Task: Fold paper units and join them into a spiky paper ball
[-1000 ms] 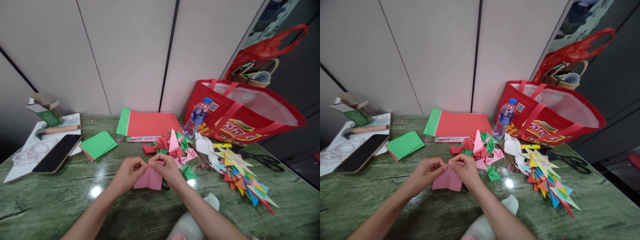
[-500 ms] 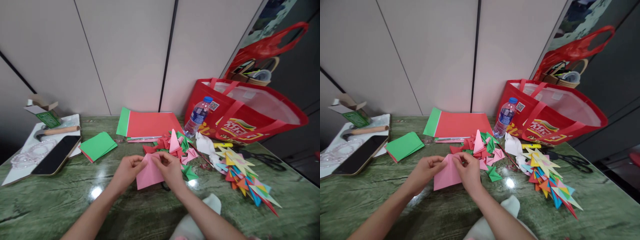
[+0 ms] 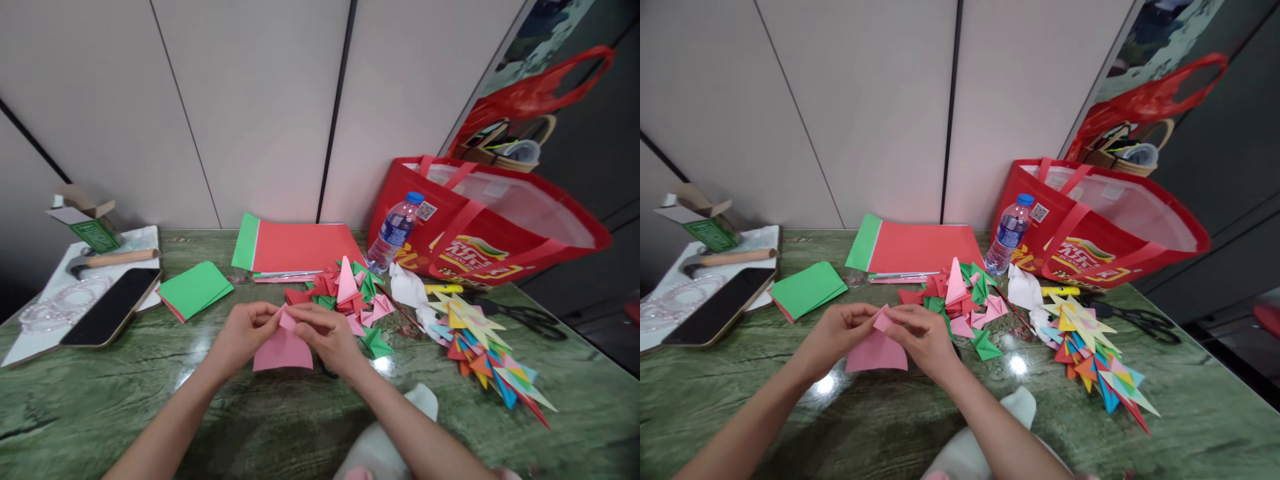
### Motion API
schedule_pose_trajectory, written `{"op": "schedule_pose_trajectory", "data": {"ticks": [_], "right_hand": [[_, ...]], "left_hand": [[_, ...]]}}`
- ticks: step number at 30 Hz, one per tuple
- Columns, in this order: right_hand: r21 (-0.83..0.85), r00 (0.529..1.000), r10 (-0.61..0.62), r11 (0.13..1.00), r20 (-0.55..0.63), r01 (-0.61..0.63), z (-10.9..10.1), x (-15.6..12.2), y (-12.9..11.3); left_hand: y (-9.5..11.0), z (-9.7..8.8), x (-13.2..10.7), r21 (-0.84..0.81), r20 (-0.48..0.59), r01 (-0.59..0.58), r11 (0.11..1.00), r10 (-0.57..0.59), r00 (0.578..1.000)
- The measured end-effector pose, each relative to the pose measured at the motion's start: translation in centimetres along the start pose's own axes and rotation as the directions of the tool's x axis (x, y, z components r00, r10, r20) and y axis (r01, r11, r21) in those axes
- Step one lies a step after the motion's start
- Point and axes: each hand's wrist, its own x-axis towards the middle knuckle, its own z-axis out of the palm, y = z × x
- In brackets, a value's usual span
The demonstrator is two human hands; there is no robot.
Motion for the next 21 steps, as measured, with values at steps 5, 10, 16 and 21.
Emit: {"op": "schedule_pose_trajectory", "data": {"ticks": [5, 10, 16, 21], "right_hand": [[0.179, 0.971, 0.235, 0.958, -0.039, -0.224, 0.0, 0.1, 0.2], [0.371, 0.927, 0.375, 0.862, -0.011, -0.345, 0.0, 0.2, 0.4], [0.316, 0.932, 0.364, 0.883, 0.004, -0.346, -0.2, 0.3, 0.1], [0.214, 0.937, 0.349, 0.914, 0.020, -0.345, -0.3, 0.2, 0.1]], "left_hand": [[0.8, 0.1, -0.2, 0.113, 0.014, -0.035, 0.993, 0.034, 0.999], [1.1, -0.1, -0.4, 0.161, 0.044, -0.043, 0.986, 0.037, 0.998], [0.6, -0.5, -0.2, 0.214, 0.061, -0.029, 0.976, 0.016, 0.998], [0.7, -0.5, -0.2, 0.220, 0.047, 0.003, 0.975, -0.013, 0.999]]}}
